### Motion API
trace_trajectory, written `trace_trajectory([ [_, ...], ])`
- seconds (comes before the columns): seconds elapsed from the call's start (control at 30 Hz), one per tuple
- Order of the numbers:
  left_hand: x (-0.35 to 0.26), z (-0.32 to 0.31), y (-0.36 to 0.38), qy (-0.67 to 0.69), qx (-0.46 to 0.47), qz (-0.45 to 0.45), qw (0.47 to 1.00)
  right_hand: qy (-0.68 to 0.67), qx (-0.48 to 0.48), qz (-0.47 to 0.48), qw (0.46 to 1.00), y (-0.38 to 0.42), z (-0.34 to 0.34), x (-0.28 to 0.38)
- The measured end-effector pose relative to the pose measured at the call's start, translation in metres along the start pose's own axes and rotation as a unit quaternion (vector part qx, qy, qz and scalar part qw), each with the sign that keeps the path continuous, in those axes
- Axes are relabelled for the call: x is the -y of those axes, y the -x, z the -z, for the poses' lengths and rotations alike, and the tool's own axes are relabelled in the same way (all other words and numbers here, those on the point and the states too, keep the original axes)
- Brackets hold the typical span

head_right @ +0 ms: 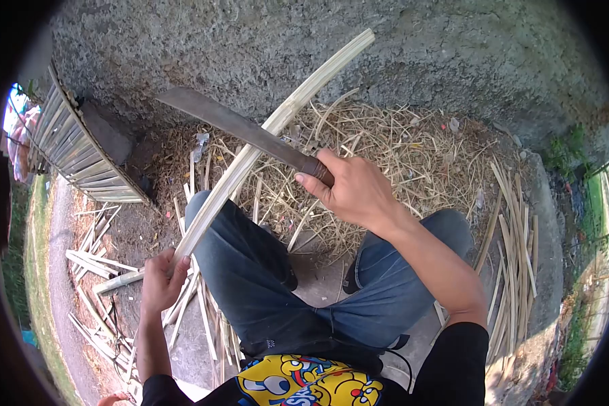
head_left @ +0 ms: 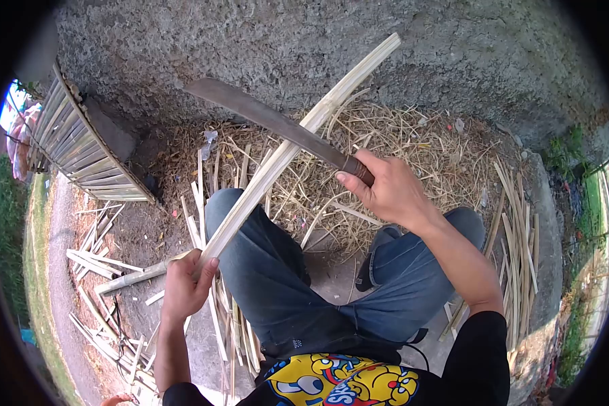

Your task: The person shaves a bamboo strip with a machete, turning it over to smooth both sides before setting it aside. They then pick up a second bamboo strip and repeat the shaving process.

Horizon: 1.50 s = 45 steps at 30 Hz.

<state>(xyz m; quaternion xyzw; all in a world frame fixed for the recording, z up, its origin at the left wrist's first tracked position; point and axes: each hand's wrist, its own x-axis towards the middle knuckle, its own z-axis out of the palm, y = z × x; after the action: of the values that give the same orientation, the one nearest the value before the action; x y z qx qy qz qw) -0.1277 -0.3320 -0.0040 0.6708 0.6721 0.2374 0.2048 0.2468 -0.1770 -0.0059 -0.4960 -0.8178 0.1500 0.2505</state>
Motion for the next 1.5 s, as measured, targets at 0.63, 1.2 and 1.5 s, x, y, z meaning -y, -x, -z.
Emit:
trace_trajectory([
  [0.63, 0.087, 0.027, 0.059, 0.071, -0.053, 0.110, 0.990, -0.304, -0.272, -0.173, 0.896, -0.005, 0.074, -0.125],
  [1.2, 0.112, -0.041, 0.113, -0.096, -0.097, 0.116, 0.984, 0.090, 0.006, 0.143, 0.986, -0.020, -0.100, 0.001],
  [1.5, 0.097, -0.039, 0.099, -0.059, -0.065, 0.139, 0.986, 0.024, 0.127, 0.052, 0.990, -0.020, -0.089, 0.050],
])
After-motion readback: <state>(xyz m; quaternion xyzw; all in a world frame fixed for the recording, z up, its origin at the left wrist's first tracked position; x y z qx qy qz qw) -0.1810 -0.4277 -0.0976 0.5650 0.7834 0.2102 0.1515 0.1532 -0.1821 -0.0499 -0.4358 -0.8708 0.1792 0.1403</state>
